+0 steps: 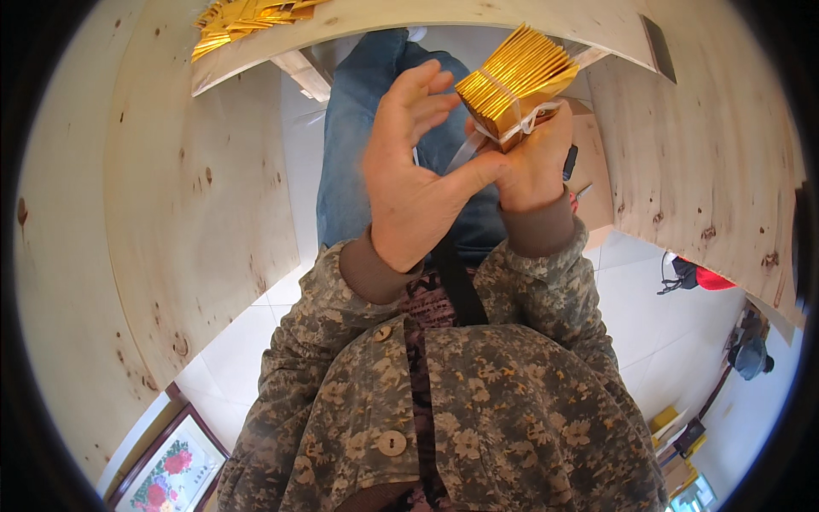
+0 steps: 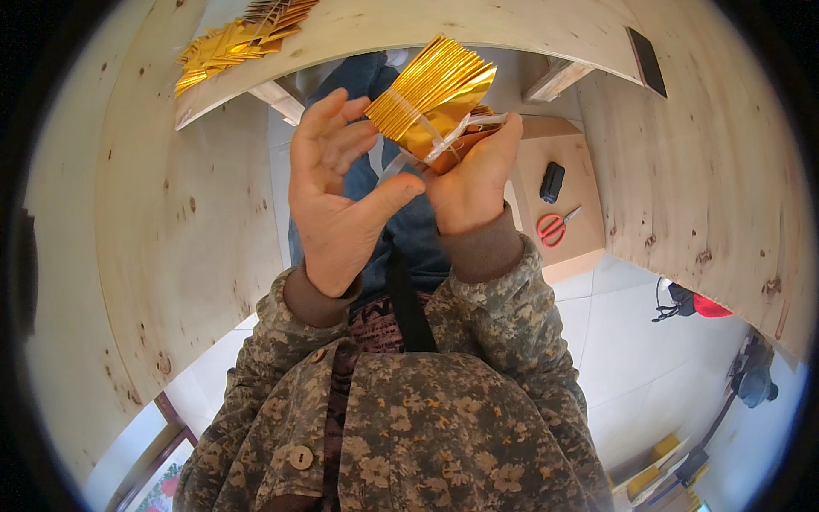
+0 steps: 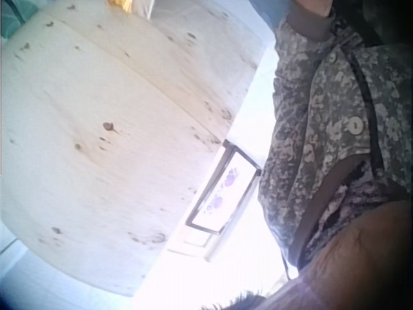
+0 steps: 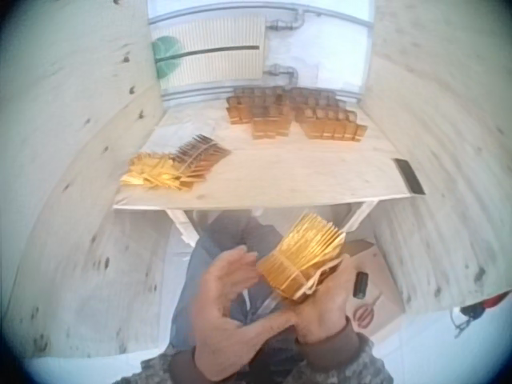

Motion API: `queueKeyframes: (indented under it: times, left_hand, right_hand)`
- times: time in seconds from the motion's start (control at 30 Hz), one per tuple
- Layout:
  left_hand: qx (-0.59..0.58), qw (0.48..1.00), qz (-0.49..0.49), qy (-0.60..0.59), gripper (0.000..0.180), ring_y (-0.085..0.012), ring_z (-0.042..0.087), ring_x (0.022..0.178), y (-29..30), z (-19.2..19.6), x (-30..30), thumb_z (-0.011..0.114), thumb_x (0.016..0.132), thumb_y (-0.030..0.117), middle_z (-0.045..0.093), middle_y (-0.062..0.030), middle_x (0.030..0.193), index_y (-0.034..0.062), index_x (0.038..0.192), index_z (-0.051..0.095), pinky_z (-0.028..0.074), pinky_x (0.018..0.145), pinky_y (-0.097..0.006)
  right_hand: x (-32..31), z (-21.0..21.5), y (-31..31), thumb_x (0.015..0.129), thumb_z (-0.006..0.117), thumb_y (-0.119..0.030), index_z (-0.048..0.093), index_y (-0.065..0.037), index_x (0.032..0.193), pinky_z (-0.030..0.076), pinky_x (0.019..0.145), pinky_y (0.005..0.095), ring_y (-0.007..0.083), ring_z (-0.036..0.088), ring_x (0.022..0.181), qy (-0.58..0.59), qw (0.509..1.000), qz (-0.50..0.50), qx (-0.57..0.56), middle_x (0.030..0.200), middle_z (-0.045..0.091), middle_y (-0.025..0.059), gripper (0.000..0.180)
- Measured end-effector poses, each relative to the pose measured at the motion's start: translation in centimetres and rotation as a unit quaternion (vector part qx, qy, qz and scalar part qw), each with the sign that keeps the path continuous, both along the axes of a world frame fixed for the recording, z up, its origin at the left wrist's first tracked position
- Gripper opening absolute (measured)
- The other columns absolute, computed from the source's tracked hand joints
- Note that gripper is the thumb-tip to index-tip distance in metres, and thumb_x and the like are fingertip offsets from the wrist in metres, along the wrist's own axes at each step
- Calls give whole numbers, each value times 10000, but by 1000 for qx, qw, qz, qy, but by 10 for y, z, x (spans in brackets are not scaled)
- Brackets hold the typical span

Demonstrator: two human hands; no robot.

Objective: The person sits and ties a stack of small gold paper packets with a white string. They wrap the string around the bundle, pull it tight, and tie a knot to secure the packets together.

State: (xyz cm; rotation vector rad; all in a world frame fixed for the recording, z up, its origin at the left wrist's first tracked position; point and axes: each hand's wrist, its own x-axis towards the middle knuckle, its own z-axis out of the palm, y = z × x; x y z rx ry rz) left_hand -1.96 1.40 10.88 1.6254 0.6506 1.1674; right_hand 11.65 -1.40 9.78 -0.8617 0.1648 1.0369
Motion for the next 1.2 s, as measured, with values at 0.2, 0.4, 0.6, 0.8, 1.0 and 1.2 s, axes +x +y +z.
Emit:
queueKeyframes:
  times: [0.2,0.4,0.6,0.8,1.0,1.2]
  left_hand:
    - [29,999,36,-12,826,-185,619,1086,3,-4,5,899,696,49,566,-116,1253,43,1389,451,519,935,-319]
    - [117,992,39,-1,739,-177,624,1036,7,-3,0,887,713,65,522,-99,1279,27,1347,509,536,895,-312]
    - [176,984,15,-23,638,-165,608,1017,14,0,-1,856,769,122,498,-89,1290,15,1328,568,551,832,-290]
    - [189,980,-21,-53,515,-180,600,931,21,10,-3,838,742,111,540,-91,1210,69,1227,671,526,765,-292]
    - [301,950,-83,-7,457,-190,607,997,37,20,-11,824,809,252,543,-143,1315,27,1182,687,518,857,-307]
    - [286,951,-115,6,390,-199,620,1004,40,28,-12,827,802,249,589,-142,1257,26,1102,714,512,863,-304]
  right_hand:
    - [-4,-9,-4,1031,242,-496,521,-68,1300,547,828,473,314,633,1028,144,969,95,179,1209,617,156,577]
    - [-1,-26,-14,1022,250,-508,506,-87,1332,504,873,525,335,605,1075,231,919,168,272,1256,593,158,582]
    - [-6,-16,-16,1038,292,-451,558,-71,1269,554,814,495,326,646,1019,243,917,186,257,1188,638,160,518]
    - [-7,-10,-15,1049,362,-389,578,-59,1259,592,820,463,310,659,1035,290,886,238,273,1152,659,157,447]
    - [-15,-11,-23,1048,361,-397,566,-66,1279,590,826,456,295,650,1061,69,944,241,216,1180,647,146,452]
    - [-17,-11,-27,1047,332,-419,558,-76,1288,585,825,454,286,649,1061,178,922,236,252,1193,640,136,477]
